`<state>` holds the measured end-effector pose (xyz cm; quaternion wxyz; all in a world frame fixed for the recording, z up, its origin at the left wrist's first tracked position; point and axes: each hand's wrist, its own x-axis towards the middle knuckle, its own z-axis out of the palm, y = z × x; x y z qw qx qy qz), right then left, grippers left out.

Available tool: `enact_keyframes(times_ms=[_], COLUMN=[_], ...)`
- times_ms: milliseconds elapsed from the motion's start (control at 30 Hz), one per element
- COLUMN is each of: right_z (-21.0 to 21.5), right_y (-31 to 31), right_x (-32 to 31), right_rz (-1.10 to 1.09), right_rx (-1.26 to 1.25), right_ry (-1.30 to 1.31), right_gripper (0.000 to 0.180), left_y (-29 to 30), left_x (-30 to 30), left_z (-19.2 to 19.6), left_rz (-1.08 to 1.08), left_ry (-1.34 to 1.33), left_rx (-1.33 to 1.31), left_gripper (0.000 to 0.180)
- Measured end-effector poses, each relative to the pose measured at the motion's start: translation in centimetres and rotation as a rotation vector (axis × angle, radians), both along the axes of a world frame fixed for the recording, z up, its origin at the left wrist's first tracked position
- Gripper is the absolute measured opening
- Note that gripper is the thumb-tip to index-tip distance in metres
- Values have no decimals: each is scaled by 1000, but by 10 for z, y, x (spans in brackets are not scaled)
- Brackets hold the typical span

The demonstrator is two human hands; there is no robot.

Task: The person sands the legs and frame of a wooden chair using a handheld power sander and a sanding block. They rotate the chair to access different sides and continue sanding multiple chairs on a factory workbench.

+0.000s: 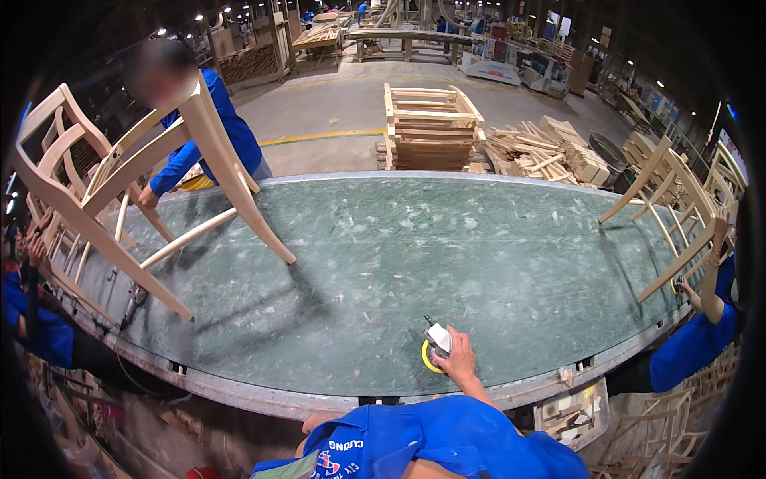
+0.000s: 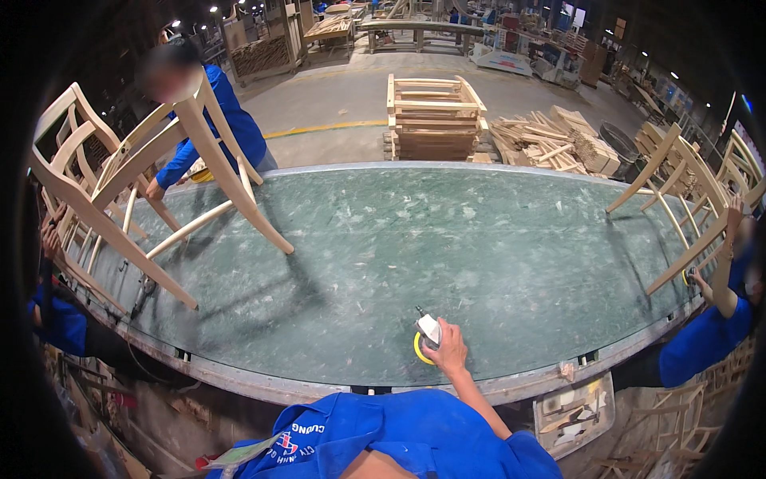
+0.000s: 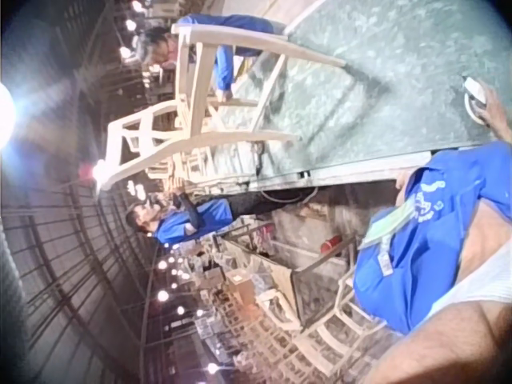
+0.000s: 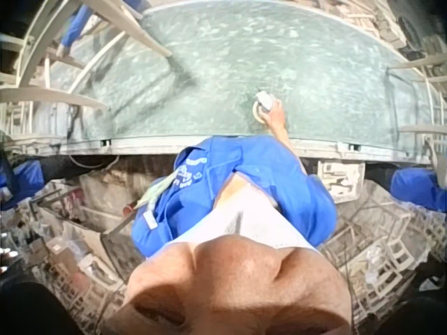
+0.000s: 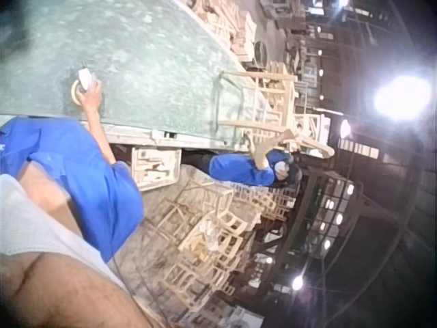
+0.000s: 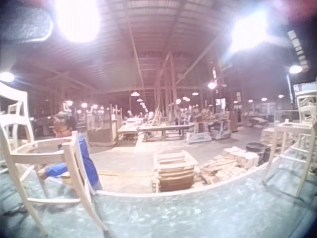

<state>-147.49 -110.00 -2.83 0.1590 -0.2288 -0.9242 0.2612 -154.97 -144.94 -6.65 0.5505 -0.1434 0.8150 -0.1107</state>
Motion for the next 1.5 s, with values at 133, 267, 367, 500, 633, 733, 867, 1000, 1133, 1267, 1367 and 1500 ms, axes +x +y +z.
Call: enact_keyframes(times_ms=[133, 267, 367, 500, 633, 733, 867, 1000, 1133, 1267, 1367, 1500], right_z=[-5, -11, -13, -13, -13, -12, -1, 12, 3, -14, -21, -35], right_y=[-4, -10, -10, -10, -9, -7, -10, -33, -71, -57, -58, -40], right_x=[-1, 0, -1, 0, 1, -1, -2, 2, 24, 24, 26, 16], right_rz=[-25, -95, -99, -83, -112, -106, -42, 92, 306, 256, 308, 329], right_rx=[35, 47, 59, 103, 74, 58, -13, -106, -30, -3, 129, 163], right_ry=[65, 92, 101, 127, 118, 113, 60, 68, 37, 100, 143, 106], right_gripper=[83, 83, 82, 81, 80, 81, 79, 80, 78, 76, 75, 76], left_y=[-5, -7, -8, -10, -7, -3, -9, -36, -58, -63, -76, -81], left_x=[3, 6, 9, 14, 12, 13, 20, 57, 120, 141, 163, 218], left_z=[-2, 0, 2, 5, 9, 11, 12, 16, 8, 101, 254, 372], left_rz=[2, 3, 12, 16, 6, -21, 897, 2334, 2211, 1847, 1268, 140], left_ry=[-16, -34, -38, -37, -20, 2, 402, 1175, 656, 350, 781, 1200], left_rx=[-7, 0, -3, -15, -20, -69, 396, 1018, 1130, 1960, 2352, 2717], left_gripper=[33, 33, 33, 33, 33, 29, 43, 52, 28, 32, 44, 35])
